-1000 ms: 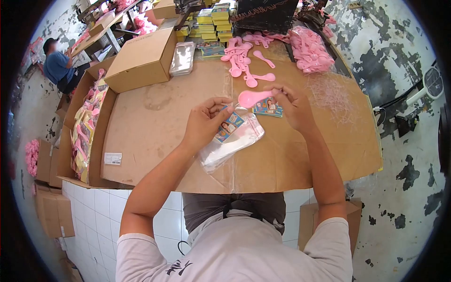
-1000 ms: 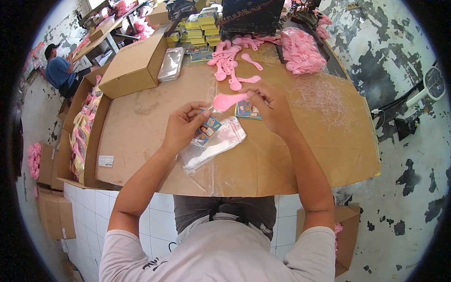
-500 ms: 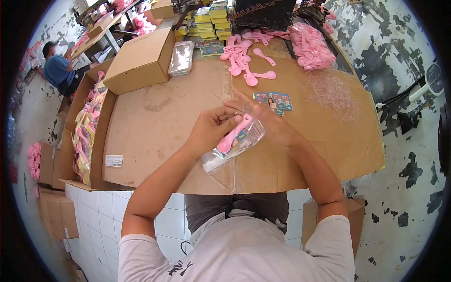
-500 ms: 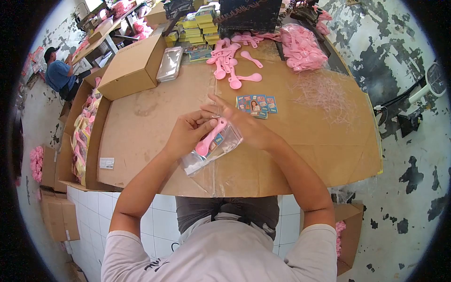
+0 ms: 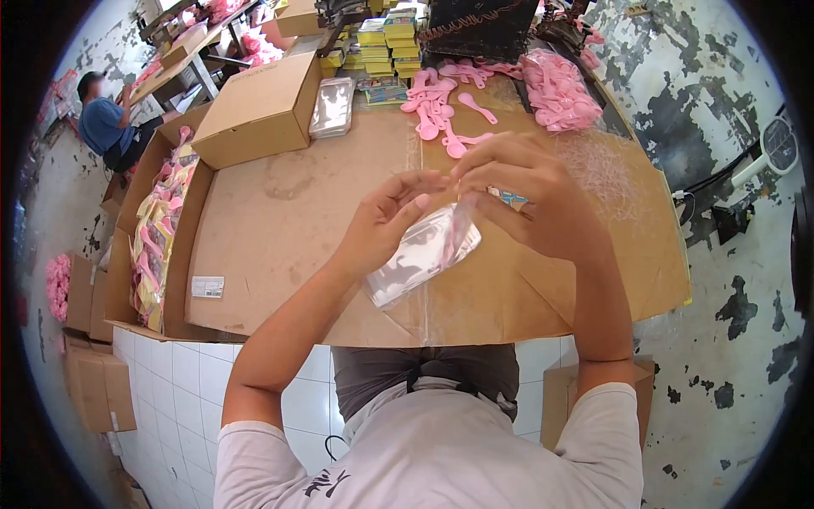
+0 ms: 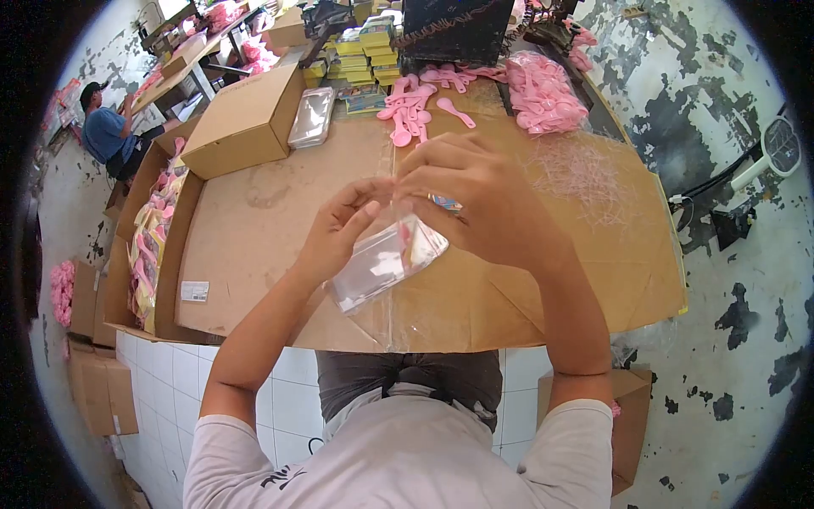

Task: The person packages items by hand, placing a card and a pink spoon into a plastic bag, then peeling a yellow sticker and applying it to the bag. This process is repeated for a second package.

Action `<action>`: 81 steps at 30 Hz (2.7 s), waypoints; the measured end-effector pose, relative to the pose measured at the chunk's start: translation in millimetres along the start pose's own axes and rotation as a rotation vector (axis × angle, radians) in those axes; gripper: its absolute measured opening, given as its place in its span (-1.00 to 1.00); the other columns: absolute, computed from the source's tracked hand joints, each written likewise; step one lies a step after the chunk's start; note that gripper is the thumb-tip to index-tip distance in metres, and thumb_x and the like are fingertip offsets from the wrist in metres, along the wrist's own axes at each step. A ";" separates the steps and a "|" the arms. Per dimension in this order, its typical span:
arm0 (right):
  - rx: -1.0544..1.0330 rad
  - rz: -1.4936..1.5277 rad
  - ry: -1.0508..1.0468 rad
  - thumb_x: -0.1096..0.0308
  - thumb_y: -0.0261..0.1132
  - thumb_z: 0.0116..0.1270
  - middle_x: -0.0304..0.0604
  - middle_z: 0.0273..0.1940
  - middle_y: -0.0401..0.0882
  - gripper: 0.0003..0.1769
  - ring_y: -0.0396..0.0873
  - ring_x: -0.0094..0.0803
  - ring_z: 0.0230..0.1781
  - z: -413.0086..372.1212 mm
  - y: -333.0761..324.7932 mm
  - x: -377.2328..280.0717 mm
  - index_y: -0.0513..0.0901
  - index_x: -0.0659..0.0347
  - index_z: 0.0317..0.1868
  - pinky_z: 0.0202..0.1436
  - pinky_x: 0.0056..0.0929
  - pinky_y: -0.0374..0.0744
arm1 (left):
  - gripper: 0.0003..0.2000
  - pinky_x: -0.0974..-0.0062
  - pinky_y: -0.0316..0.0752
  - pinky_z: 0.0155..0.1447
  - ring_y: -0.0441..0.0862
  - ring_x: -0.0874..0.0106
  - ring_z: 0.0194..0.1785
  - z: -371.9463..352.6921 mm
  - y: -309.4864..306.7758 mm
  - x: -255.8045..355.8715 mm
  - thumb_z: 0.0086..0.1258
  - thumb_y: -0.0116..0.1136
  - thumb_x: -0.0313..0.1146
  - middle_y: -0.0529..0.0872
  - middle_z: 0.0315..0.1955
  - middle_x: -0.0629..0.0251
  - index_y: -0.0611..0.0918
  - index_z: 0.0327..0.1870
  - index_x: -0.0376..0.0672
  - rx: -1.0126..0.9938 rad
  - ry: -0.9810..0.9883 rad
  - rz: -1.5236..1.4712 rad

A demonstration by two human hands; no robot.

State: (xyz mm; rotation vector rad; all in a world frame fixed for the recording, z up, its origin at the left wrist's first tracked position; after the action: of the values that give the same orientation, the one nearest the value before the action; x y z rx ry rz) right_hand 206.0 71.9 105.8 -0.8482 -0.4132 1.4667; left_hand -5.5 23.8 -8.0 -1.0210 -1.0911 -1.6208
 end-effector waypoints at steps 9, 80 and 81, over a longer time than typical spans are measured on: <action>-0.031 -0.116 0.264 0.48 0.41 0.30 -0.08 -0.30 0.66 -0.89 0.63 -0.20 -0.32 1.5 -6.1 -9.9 0.74 0.28 -0.17 -0.20 -0.31 0.59 | -0.51 0.38 0.42 0.47 0.60 0.39 0.37 -12.1 15.7 14.4 0.51 0.24 -0.47 0.68 0.28 0.15 0.49 0.45 -0.23 -0.021 0.181 0.403; 0.013 0.897 0.744 0.47 0.28 0.52 -0.30 -0.20 0.71 -0.87 0.61 -0.61 -0.24 -85.8 63.6 69.0 0.72 0.29 -0.04 -0.11 -0.55 0.58 | -0.77 0.52 0.69 0.04 0.74 0.53 -0.07 -2.8 -8.9 -7.2 0.51 0.21 -0.56 0.83 -0.05 0.23 0.76 0.11 -0.32 0.018 -0.014 0.272; 0.011 0.895 0.735 0.47 0.28 0.52 -0.31 -0.21 0.71 -0.87 0.61 -0.61 -0.25 -86.3 63.6 69.5 0.72 0.29 -0.04 -0.12 -0.55 0.58 | -0.77 0.48 0.69 0.07 0.75 0.50 -0.06 -3.0 -9.2 -7.2 0.51 0.19 -0.57 0.83 -0.05 0.20 0.76 0.11 -0.33 0.012 -0.008 0.279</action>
State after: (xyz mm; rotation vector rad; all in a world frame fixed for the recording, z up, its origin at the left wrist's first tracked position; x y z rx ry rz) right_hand 230.8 110.9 -13.4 -1.5910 0.6070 1.7847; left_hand -12.9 24.4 -17.5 -1.1190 -0.9170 -1.3849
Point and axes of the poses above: each hand's wrist, its own z-axis towards the middle knuckle, its own y-axis out of the palm, x = y × z, the point moved 1 cm from there along z, towards the middle knuckle
